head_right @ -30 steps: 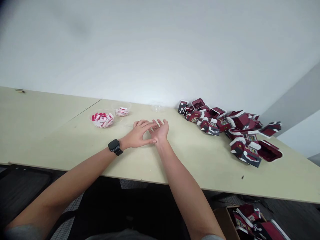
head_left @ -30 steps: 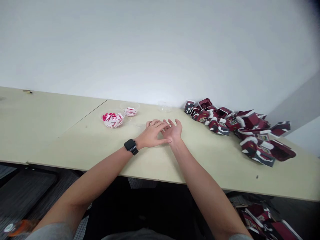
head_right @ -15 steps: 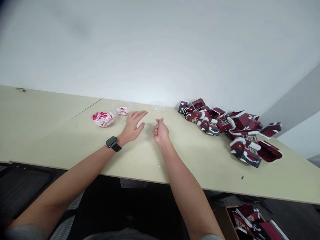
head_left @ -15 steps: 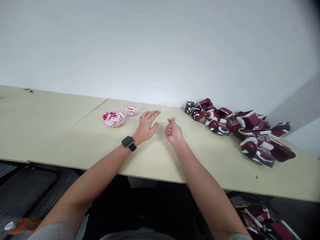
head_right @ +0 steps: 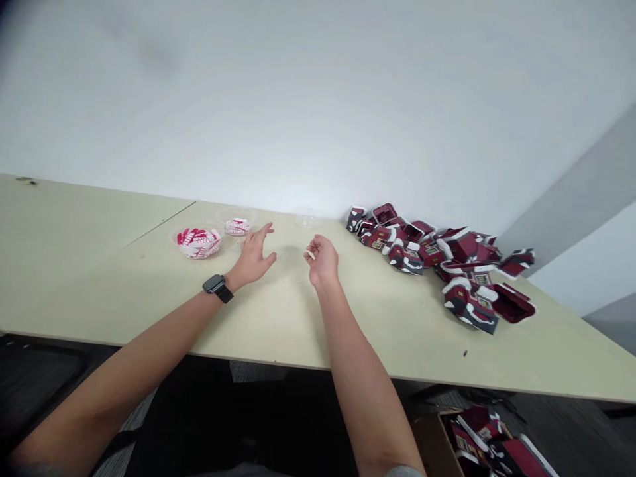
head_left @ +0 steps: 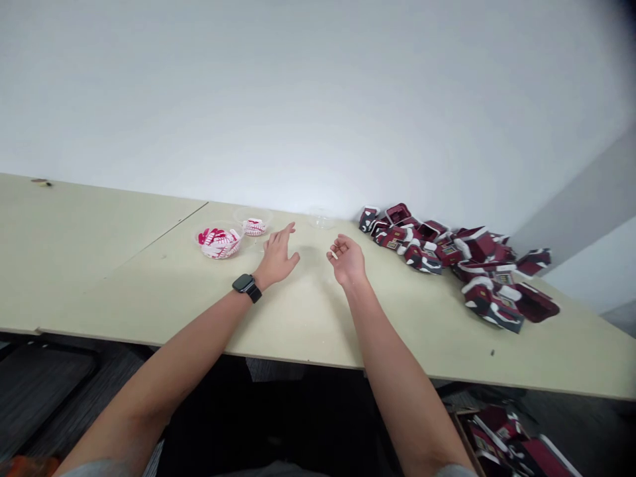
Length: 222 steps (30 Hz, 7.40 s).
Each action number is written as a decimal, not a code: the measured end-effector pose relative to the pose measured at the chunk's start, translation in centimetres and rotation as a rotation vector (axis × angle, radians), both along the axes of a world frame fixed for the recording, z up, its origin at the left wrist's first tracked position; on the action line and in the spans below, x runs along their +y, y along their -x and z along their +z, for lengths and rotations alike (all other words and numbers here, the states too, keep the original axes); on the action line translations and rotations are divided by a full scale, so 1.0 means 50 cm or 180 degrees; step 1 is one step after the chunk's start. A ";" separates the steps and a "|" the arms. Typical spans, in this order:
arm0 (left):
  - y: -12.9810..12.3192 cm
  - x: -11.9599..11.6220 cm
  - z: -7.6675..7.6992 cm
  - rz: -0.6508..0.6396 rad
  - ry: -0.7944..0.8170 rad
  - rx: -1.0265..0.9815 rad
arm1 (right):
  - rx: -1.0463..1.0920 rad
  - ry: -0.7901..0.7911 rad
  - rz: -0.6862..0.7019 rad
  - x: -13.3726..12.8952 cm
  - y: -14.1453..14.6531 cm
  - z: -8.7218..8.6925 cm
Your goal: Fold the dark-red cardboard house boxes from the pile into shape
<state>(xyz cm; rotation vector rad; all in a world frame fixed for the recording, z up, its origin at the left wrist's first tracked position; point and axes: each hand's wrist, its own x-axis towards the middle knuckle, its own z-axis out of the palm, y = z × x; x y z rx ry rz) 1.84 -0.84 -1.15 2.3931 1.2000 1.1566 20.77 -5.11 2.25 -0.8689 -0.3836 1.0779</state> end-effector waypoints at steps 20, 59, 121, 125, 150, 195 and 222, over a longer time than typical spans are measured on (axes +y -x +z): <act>-0.001 0.033 -0.020 0.0037 0.0357 -0.0560 | -0.4150 0.3508 -0.1990 -0.320 -0.598 -0.086; 0.007 -0.003 0.008 -0.1879 0.2438 -0.1097 | -0.6501 -0.1067 0.0928 -0.147 -0.057 0.003; 0.047 0.021 0.016 -0.2139 0.2751 -0.2062 | -0.4373 -0.1486 -0.0170 -0.025 0.028 -0.057; 0.052 0.028 0.018 -0.1986 0.2611 -0.2227 | -0.5229 -0.1308 -0.0636 -0.020 0.022 -0.064; 0.024 0.052 0.000 -0.0260 0.1199 -0.1926 | -0.5087 -0.0919 -0.1045 -0.015 0.025 -0.082; 0.043 0.082 -0.010 0.0392 0.1014 -0.1793 | -0.4555 -0.0868 -0.1380 0.003 0.016 -0.096; 0.063 0.095 -0.001 0.1051 0.0611 -0.1846 | -0.4571 -0.0830 -0.1243 0.002 0.015 -0.099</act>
